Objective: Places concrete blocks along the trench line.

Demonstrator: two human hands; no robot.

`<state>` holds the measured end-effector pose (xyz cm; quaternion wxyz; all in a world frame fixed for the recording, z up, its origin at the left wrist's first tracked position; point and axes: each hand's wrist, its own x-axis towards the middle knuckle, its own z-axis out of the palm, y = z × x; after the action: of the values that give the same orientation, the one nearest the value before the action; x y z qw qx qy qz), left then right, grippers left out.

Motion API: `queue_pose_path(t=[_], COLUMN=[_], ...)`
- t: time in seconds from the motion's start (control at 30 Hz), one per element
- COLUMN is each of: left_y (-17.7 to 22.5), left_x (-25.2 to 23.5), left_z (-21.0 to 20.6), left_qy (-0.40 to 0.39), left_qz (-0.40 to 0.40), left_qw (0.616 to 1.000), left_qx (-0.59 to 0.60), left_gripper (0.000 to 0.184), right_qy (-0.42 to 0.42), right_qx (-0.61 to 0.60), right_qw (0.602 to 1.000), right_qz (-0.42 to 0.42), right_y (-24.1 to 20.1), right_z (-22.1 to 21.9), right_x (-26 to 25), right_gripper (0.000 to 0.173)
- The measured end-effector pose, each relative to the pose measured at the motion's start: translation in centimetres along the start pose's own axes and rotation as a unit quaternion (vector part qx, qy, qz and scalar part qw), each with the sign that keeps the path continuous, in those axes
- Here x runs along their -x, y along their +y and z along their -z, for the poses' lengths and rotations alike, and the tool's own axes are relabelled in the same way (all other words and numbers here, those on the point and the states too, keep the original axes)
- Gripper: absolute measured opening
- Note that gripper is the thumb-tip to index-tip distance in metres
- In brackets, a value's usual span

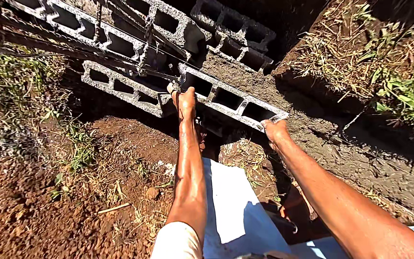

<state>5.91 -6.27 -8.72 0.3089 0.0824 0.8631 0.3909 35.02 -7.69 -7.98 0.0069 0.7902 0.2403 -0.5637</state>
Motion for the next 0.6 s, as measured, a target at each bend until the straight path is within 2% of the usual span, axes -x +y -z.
queue_pose_path(t=[0.23,0.5,0.6], left_y=[0.2,0.3,1.0], left_x=[0.1,-0.9,-1.2], left_z=[-0.1,0.0,0.5], left_qy=[-0.004,-0.041,-0.068], left_qz=[-0.005,-0.005,0.020], left_qw=[1.000,0.999,0.997], left_qx=[-0.016,-0.007,0.000], left_gripper=[0.088,0.087,0.072], right_qy=[0.005,0.011,0.015], right_qx=[-0.016,-0.012,-0.011], right_qw=[1.000,1.000,1.000], right_qz=[0.024,0.016,0.008], right_y=[0.6,0.0,-0.3], right_z=[0.0,-0.4,-0.5], right_x=[-0.7,-0.4,-0.1], right_gripper=[0.051,0.053,0.053])
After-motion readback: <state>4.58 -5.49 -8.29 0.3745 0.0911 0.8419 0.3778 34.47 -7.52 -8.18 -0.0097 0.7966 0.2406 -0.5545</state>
